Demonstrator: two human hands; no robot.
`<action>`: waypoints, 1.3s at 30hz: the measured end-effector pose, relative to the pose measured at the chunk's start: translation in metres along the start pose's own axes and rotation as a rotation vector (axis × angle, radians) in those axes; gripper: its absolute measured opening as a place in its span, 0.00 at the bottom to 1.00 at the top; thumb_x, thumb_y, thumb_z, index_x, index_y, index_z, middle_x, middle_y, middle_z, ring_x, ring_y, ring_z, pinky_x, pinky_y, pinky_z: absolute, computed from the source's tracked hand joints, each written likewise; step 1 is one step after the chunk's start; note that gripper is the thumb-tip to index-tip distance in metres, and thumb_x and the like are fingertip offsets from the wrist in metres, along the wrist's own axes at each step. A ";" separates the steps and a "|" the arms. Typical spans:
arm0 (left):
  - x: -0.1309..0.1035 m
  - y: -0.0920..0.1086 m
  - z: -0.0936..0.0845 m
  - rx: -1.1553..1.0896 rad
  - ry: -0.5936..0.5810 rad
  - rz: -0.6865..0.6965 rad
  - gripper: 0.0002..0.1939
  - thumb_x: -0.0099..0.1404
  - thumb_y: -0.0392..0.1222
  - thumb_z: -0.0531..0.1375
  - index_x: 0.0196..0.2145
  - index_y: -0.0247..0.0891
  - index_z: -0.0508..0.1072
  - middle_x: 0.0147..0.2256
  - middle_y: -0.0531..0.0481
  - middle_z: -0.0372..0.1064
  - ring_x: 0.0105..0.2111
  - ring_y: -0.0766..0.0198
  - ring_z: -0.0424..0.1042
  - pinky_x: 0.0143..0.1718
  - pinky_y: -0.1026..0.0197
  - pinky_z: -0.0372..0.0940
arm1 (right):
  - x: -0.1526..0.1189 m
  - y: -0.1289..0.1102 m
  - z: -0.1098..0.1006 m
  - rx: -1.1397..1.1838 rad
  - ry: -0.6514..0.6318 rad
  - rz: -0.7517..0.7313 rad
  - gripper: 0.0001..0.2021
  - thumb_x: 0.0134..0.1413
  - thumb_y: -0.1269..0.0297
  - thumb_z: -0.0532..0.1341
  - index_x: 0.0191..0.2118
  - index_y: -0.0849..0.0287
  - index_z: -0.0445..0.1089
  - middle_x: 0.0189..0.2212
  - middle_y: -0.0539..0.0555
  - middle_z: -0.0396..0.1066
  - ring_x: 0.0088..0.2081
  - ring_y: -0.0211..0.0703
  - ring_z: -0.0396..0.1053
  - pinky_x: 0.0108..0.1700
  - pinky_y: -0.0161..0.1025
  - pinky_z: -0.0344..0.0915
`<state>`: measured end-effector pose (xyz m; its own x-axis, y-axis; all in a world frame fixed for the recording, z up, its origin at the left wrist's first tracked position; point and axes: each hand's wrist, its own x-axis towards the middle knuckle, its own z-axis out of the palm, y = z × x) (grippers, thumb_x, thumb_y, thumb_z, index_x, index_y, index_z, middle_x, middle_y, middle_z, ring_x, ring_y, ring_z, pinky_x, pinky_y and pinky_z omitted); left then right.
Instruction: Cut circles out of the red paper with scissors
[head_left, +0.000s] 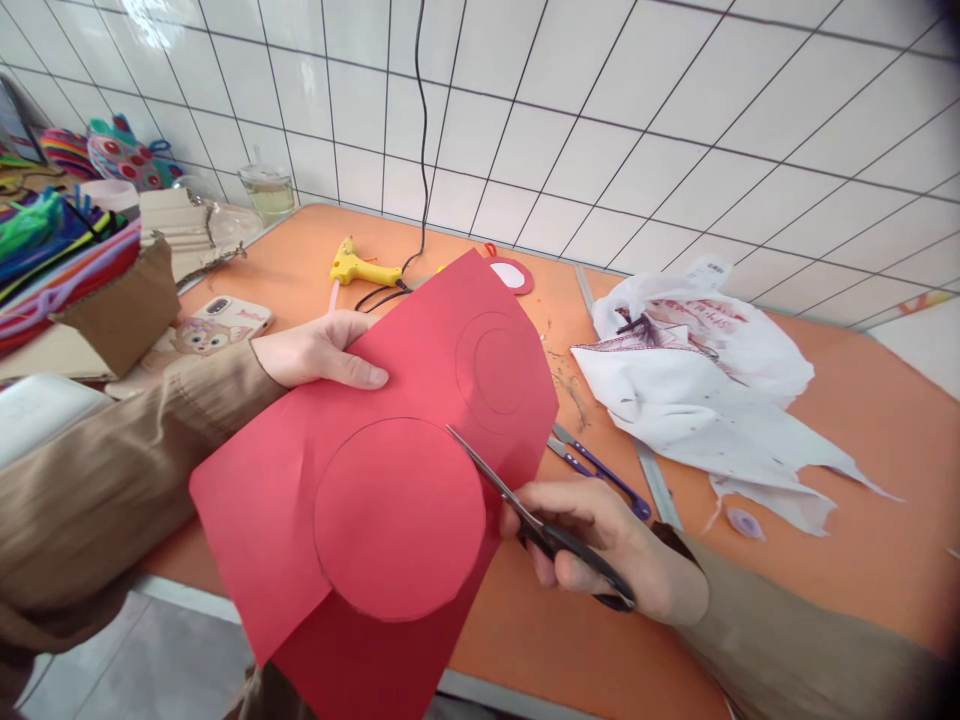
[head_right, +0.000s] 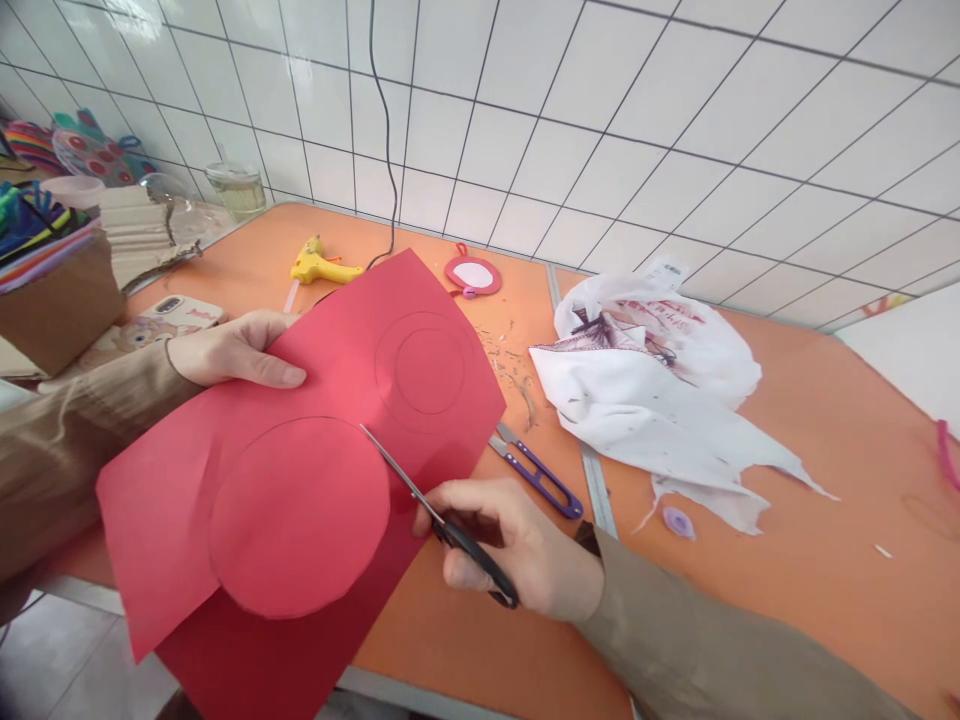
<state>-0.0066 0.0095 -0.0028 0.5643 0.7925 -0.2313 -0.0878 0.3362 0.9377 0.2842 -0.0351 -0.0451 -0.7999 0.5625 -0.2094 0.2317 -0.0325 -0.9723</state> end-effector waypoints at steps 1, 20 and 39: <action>0.000 0.000 0.000 -0.002 0.001 -0.003 0.17 0.53 0.26 0.60 0.40 0.38 0.74 0.30 0.51 0.77 0.40 0.54 0.73 0.44 0.55 0.64 | 0.000 0.000 0.000 -0.004 -0.003 -0.006 0.25 0.45 0.43 0.58 0.34 0.66 0.65 0.19 0.48 0.58 0.20 0.33 0.54 0.21 0.31 0.50; 0.000 0.000 0.000 -0.001 -0.001 -0.015 0.16 0.52 0.28 0.61 0.40 0.37 0.74 0.31 0.48 0.77 0.41 0.51 0.72 0.46 0.51 0.63 | 0.000 -0.001 -0.001 -0.011 -0.011 0.008 0.24 0.46 0.45 0.59 0.34 0.67 0.65 0.18 0.47 0.56 0.19 0.32 0.52 0.20 0.31 0.49; 0.000 0.001 0.001 -0.004 -0.056 -0.008 0.19 0.54 0.26 0.59 0.44 0.39 0.72 0.32 0.51 0.76 0.38 0.55 0.74 0.43 0.55 0.64 | -0.001 -0.001 -0.001 0.001 -0.053 0.008 0.25 0.46 0.45 0.58 0.36 0.66 0.64 0.20 0.48 0.56 0.21 0.34 0.53 0.22 0.33 0.50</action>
<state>-0.0057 0.0097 -0.0013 0.6104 0.7599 -0.2236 -0.0868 0.3447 0.9347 0.2854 -0.0345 -0.0442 -0.8262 0.5174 -0.2228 0.2379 -0.0381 -0.9706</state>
